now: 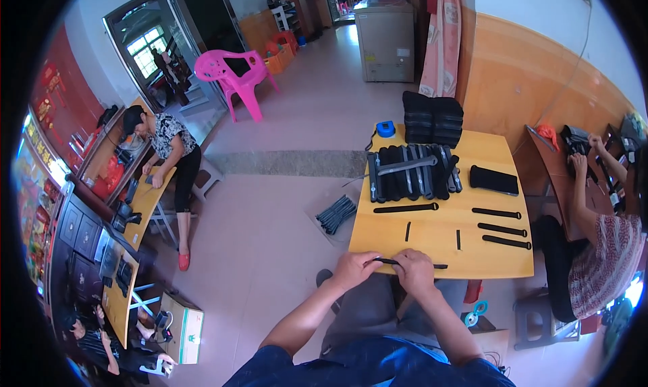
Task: Assembling plastic components and buckles onto black elastic straps at a workshop table.
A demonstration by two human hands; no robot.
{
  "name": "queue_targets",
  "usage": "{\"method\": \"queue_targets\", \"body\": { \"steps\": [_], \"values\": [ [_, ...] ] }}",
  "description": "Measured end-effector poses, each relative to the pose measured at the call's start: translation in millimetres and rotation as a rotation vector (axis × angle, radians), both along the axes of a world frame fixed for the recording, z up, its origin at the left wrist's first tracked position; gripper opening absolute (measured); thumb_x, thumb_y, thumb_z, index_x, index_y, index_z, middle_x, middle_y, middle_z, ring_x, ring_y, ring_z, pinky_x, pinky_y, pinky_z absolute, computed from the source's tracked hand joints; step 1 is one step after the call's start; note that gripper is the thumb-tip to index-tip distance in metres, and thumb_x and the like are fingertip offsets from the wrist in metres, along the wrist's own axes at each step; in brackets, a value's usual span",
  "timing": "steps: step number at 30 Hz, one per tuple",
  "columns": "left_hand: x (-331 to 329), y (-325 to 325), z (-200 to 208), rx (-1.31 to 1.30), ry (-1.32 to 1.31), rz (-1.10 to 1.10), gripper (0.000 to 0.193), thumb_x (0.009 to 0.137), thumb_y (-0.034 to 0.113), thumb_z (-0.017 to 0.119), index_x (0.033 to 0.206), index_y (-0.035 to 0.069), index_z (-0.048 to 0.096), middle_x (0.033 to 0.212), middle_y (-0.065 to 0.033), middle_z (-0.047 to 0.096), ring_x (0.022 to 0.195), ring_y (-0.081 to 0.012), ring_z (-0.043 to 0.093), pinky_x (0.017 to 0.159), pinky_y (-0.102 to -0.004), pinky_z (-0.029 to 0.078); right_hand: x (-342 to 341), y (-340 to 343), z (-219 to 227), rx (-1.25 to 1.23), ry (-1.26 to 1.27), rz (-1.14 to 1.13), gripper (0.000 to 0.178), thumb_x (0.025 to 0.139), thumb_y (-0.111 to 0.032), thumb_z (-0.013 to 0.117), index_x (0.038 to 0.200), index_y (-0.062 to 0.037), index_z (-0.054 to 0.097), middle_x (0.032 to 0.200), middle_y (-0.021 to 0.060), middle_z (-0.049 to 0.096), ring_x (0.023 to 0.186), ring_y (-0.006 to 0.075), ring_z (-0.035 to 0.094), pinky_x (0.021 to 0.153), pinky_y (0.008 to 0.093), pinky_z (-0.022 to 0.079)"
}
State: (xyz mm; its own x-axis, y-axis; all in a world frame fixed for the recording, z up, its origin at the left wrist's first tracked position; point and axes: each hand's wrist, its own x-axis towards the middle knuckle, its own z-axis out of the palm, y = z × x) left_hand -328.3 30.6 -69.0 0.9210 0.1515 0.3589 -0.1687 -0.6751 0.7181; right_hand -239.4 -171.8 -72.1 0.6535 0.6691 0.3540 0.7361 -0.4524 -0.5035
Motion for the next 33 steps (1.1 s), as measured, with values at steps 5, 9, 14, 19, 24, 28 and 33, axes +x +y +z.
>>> {"method": "queue_targets", "body": {
  "steps": [5,9,14,19,24,28,33],
  "values": [
    [-19.1,1.7,-3.7,-0.027,0.127,0.174,0.021,0.100,0.024,0.063,0.113,0.007,0.062,0.082,-0.0186,0.071,0.081,-0.0405,0.071,0.068,-0.0503,0.054,-5.4,4.6,-2.1,0.060,-0.055,0.014,0.017,0.081,-0.014,0.079,0.096,-0.0095,0.076,0.094,0.0072,0.067,0.090,0.0306,0.066,0.083,0.0456,0.053],
    [-40.5,-1.7,-2.9,0.050,0.203,0.195,0.018,0.103,0.022,0.055,0.111,0.006,0.058,0.087,-0.0202,0.071,0.082,-0.0442,0.070,0.070,-0.0543,0.053,-12.6,-0.9,-1.2,0.073,-0.089,0.004,0.017,0.080,-0.014,0.079,0.096,-0.0094,0.076,0.090,0.0083,0.066,0.087,0.0318,0.065,0.080,0.0454,0.053],
    [-49.3,-21.5,6.7,-0.144,0.112,0.238,0.016,0.104,0.021,0.055,0.109,0.006,0.059,0.086,-0.0208,0.070,0.082,-0.0448,0.069,0.069,-0.0517,0.053,-4.3,-0.8,-9.0,0.119,-0.087,0.019,0.012,0.082,-0.013,0.074,0.090,-0.0084,0.066,0.081,0.0145,0.064,0.081,0.0367,0.065,0.075,0.0488,0.052],
    [-47.4,-49.8,42.5,-0.059,0.091,0.160,0.010,0.102,0.017,0.058,0.101,0.007,0.061,0.081,-0.0178,0.069,0.075,-0.0412,0.069,0.065,-0.0481,0.053,8.4,9.8,-3.8,0.146,-0.120,0.044,0.008,0.085,-0.016,0.069,0.087,-0.0078,0.068,0.081,0.0142,0.064,0.081,0.0368,0.065,0.073,0.0495,0.051],
    [-27.5,-30.9,19.5,-0.071,0.104,0.238,0.005,0.095,0.010,0.061,0.093,0.005,0.063,0.075,-0.0144,0.070,0.070,-0.0353,0.071,0.062,-0.0423,0.055,10.9,3.6,-10.8,0.164,-0.030,-0.006,0.016,0.079,-0.010,0.079,0.095,-0.0078,0.075,0.090,0.0089,0.072,0.088,0.0318,0.070,0.079,0.0428,0.056],
    [-25.0,-29.7,9.9,-0.111,0.138,0.227,0.003,0.093,0.007,0.064,0.095,0.005,0.064,0.071,-0.0132,0.069,0.066,-0.0329,0.071,0.060,-0.0400,0.054,6.1,-0.6,-10.2,0.126,0.032,-0.008,0.016,0.079,-0.009,0.079,0.094,-0.0089,0.075,0.090,0.0077,0.071,0.088,0.0312,0.070,0.078,0.0423,0.056],
    [-16.7,-37.3,7.8,-0.073,0.104,0.189,0.004,0.091,0.005,0.066,0.095,0.005,0.064,0.075,-0.0121,0.070,0.067,-0.0324,0.071,0.060,-0.0398,0.054,1.9,-2.7,-5.4,0.110,0.062,-0.021,0.015,0.077,-0.010,0.080,0.091,-0.0096,0.074,0.089,0.0063,0.071,0.088,0.0305,0.069,0.078,0.0428,0.056]
  ]
}}
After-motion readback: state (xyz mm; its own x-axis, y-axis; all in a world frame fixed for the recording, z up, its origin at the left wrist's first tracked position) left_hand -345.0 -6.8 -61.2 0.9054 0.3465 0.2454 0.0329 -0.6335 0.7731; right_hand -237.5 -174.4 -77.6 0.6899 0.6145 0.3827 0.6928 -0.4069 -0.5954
